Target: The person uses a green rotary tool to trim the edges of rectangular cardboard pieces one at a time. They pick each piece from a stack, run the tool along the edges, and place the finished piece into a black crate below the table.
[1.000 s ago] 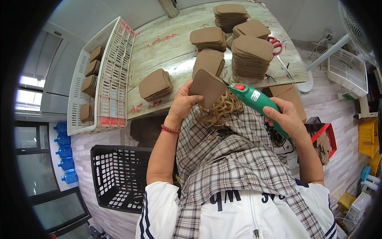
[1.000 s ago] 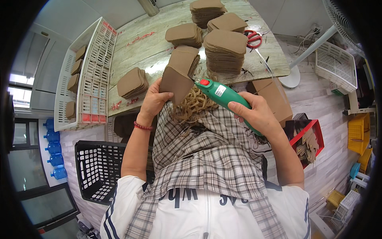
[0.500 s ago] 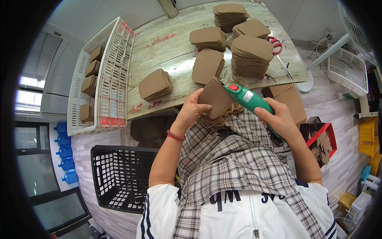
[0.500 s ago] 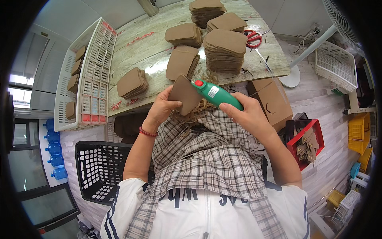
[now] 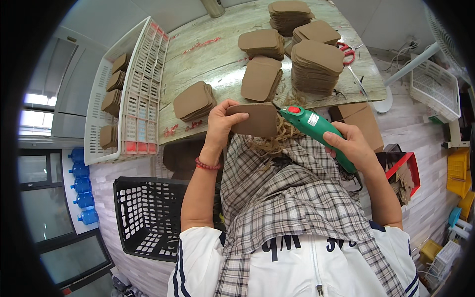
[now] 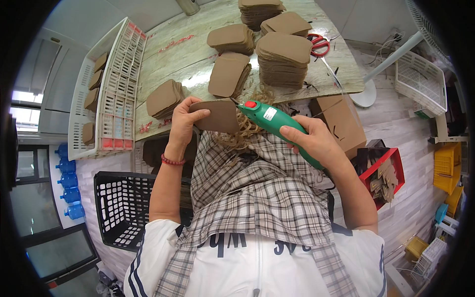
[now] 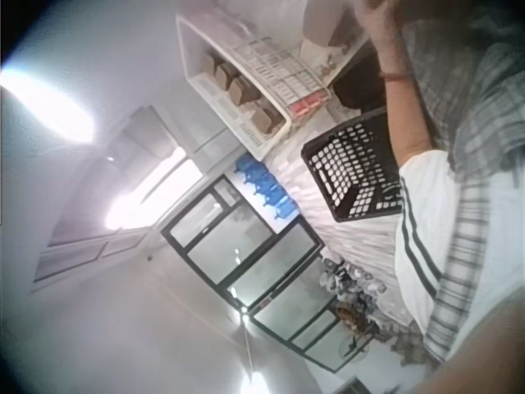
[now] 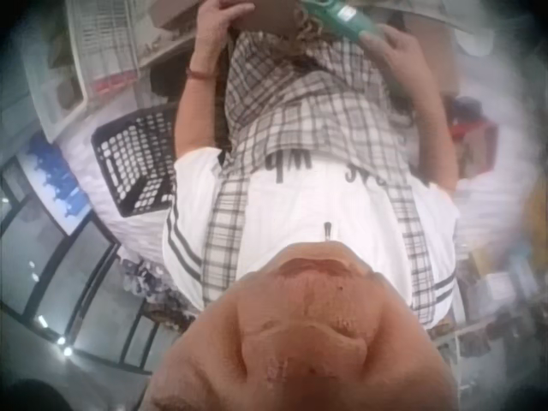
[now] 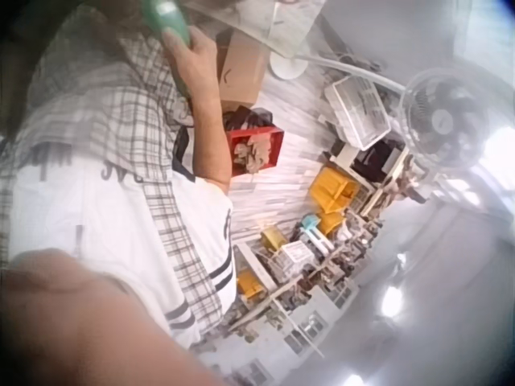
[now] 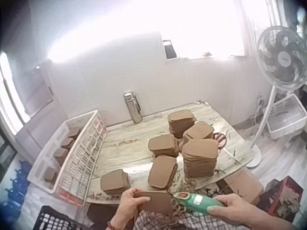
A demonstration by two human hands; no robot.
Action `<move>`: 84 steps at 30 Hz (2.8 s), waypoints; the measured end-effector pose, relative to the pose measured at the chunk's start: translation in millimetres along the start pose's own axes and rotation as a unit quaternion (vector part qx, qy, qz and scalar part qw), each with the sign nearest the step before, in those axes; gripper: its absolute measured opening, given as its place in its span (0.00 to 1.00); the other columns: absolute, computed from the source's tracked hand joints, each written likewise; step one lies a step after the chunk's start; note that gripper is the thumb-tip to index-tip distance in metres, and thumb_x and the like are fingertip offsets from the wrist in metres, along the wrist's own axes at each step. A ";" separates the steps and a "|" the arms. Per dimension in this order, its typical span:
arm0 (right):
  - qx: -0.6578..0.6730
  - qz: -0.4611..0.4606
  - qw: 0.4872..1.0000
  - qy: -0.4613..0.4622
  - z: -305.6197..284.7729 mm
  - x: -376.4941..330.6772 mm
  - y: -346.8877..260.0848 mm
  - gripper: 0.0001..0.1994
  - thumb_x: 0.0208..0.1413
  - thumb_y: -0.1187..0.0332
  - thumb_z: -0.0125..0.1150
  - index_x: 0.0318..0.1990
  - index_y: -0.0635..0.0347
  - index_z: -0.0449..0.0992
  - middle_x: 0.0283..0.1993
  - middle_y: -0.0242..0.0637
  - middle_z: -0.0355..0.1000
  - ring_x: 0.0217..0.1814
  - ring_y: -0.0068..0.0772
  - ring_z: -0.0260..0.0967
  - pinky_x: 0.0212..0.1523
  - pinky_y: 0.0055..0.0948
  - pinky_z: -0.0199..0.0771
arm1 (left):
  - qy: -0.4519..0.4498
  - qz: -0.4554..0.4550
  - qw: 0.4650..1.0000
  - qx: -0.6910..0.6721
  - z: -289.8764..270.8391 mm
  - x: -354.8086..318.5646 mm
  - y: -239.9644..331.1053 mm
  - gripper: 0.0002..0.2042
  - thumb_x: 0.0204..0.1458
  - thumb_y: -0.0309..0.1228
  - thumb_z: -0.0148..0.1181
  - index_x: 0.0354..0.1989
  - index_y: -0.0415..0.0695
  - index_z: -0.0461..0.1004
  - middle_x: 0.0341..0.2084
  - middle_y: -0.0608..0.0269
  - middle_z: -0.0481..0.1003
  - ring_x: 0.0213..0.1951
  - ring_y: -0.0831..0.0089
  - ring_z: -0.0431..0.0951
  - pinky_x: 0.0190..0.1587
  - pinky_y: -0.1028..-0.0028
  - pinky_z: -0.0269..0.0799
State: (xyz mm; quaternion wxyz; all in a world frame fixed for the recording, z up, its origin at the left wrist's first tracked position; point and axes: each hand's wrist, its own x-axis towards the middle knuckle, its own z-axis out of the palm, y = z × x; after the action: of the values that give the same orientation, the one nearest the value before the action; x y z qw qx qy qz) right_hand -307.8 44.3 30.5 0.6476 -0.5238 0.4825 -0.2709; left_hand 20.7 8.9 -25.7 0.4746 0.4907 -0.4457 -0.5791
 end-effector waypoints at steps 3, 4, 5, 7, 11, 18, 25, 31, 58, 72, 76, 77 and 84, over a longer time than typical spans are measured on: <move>-0.003 0.001 1.000 -0.016 0.0 1.3 2.8 0.18 0.56 0.57 0.60 0.38 0.67 0.75 0.24 0.31 0.69 0.24 0.17 0.64 0.25 0.20 0.65 | 0.016 0.005 0.996 -0.090 -3.1 -0.4 -2.1 0.07 0.45 0.21 0.66 0.33 0.40 0.75 0.28 0.68 0.77 0.30 0.82 0.74 0.35 0.80 0.71; -0.002 0.001 1.000 -0.020 0.0 2.5 5.3 0.18 0.56 0.57 0.60 0.38 0.67 0.75 0.24 0.31 0.69 0.23 0.17 0.64 0.25 0.20 0.65 | 0.012 -0.007 0.995 -0.103 -5.6 -0.2 -2.7 0.07 0.45 0.21 0.66 0.33 0.40 0.75 0.28 0.68 0.77 0.30 0.82 0.75 0.35 0.80 0.71; -0.001 0.001 1.000 -0.025 -0.2 3.5 7.0 0.18 0.56 0.56 0.60 0.38 0.67 0.75 0.24 0.31 0.69 0.23 0.18 0.64 0.24 0.20 0.65 | 0.008 -0.020 0.993 -0.115 -8.2 0.1 -2.6 0.07 0.45 0.21 0.66 0.33 0.40 0.75 0.28 0.68 0.77 0.30 0.81 0.75 0.35 0.80 0.71; -0.016 0.001 0.999 -0.037 -1.0 4.9 7.6 0.18 0.55 0.56 0.61 0.37 0.67 0.75 0.23 0.31 0.69 0.22 0.18 0.64 0.24 0.20 0.65 | -0.011 -0.036 0.995 -0.096 -10.2 0.2 1.5 0.06 0.45 0.21 0.66 0.32 0.40 0.76 0.27 0.66 0.78 0.29 0.80 0.75 0.35 0.79 0.72; -0.039 0.004 0.998 -0.042 0.7 4.7 7.4 0.18 0.54 0.56 0.62 0.37 0.67 0.75 0.23 0.30 0.69 0.22 0.17 0.64 0.25 0.20 0.66 | -0.037 -0.054 0.996 -0.054 -5.7 -0.1 7.2 0.06 0.44 0.20 0.66 0.31 0.39 0.77 0.27 0.64 0.78 0.29 0.79 0.76 0.34 0.79 0.73; -0.069 0.008 0.997 -0.040 4.3 6.6 10.3 0.18 0.53 0.57 0.62 0.39 0.67 0.75 0.23 0.30 0.70 0.22 0.17 0.64 0.25 0.19 0.66 | -0.065 -0.100 0.993 0.011 10.2 -1.2 10.8 0.07 0.43 0.20 0.66 0.31 0.38 0.76 0.27 0.65 0.77 0.29 0.79 0.76 0.35 0.79 0.72; -0.060 0.006 0.997 -0.049 9.6 8.6 5.6 0.19 0.53 0.56 0.62 0.39 0.67 0.75 0.23 0.30 0.69 0.22 0.17 0.64 0.25 0.19 0.65 | -0.117 -0.115 0.985 0.049 18.9 -1.3 12.7 0.11 0.40 0.20 0.68 0.33 0.40 0.76 0.28 0.66 0.77 0.30 0.80 0.75 0.36 0.80 0.71; -0.032 0.000 0.998 -0.056 15.4 15.4 6.5 0.19 0.54 0.55 0.62 0.38 0.67 0.75 0.24 0.30 0.69 0.24 0.17 0.65 0.26 0.19 0.66 | -0.179 -0.111 0.972 0.104 28.8 1.0 23.0 0.24 0.37 0.16 0.67 0.47 0.40 0.72 0.35 0.65 0.76 0.36 0.80 0.75 0.41 0.79 0.72; 0.038 -0.015 0.995 0.089 14.9 10.4 43.6 0.17 0.57 0.58 0.60 0.38 0.67 0.74 0.24 0.32 0.69 0.24 0.18 0.66 0.26 0.22 0.68 | 0.261 0.172 0.749 0.584 49.3 70.1 -48.5 0.35 0.45 0.44 0.64 0.56 0.31 0.63 0.62 0.39 0.54 0.68 0.47 0.42 0.67 0.48 0.36; 0.018 -0.014 0.994 0.106 18.7 12.5 44.4 0.16 0.56 0.59 0.60 0.36 0.67 0.74 0.23 0.31 0.69 0.23 0.18 0.65 0.25 0.22 0.68 | 0.351 0.179 0.783 0.482 68.0 66.0 -33.4 0.23 0.36 0.32 0.72 0.37 0.40 0.64 0.40 0.55 0.65 0.47 0.56 0.61 0.54 0.60 0.54; 0.026 -0.024 0.993 0.111 20.6 11.4 42.0 0.16 0.56 0.59 0.60 0.37 0.67 0.74 0.24 0.31 0.69 0.23 0.18 0.65 0.25 0.22 0.67 | 0.245 0.153 0.937 0.195 50.6 70.9 -45.8 0.15 0.46 0.24 0.67 0.36 0.39 0.64 0.34 0.62 0.72 0.35 0.67 0.73 0.36 0.69 0.69; 0.022 -0.033 0.992 0.120 20.9 11.4 41.2 0.16 0.56 0.59 0.60 0.37 0.67 0.74 0.24 0.31 0.69 0.23 0.17 0.65 0.25 0.21 0.67 | 0.239 0.155 0.956 0.067 53.6 69.9 -43.8 0.13 0.48 0.23 0.65 0.36 0.40 0.64 0.35 0.63 0.72 0.36 0.69 0.73 0.38 0.70 0.69; 0.001 -0.081 0.984 0.160 28.3 12.2 22.5 0.15 0.56 0.60 0.61 0.39 0.67 0.75 0.23 0.29 0.68 0.22 0.15 0.63 0.24 0.19 0.64 | 0.134 0.133 0.876 -0.444 75.1 54.3 -13.7 0.17 0.54 0.17 0.55 0.52 0.40 0.64 0.48 0.59 0.71 0.50 0.65 0.72 0.56 0.66 0.70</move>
State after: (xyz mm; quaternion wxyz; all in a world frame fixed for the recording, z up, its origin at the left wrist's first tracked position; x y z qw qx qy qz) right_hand -280.8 52.5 4.8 0.5385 -0.5100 0.5359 -0.4034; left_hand -58.9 -38.8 -37.9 0.7703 0.2370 -0.1352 -0.5764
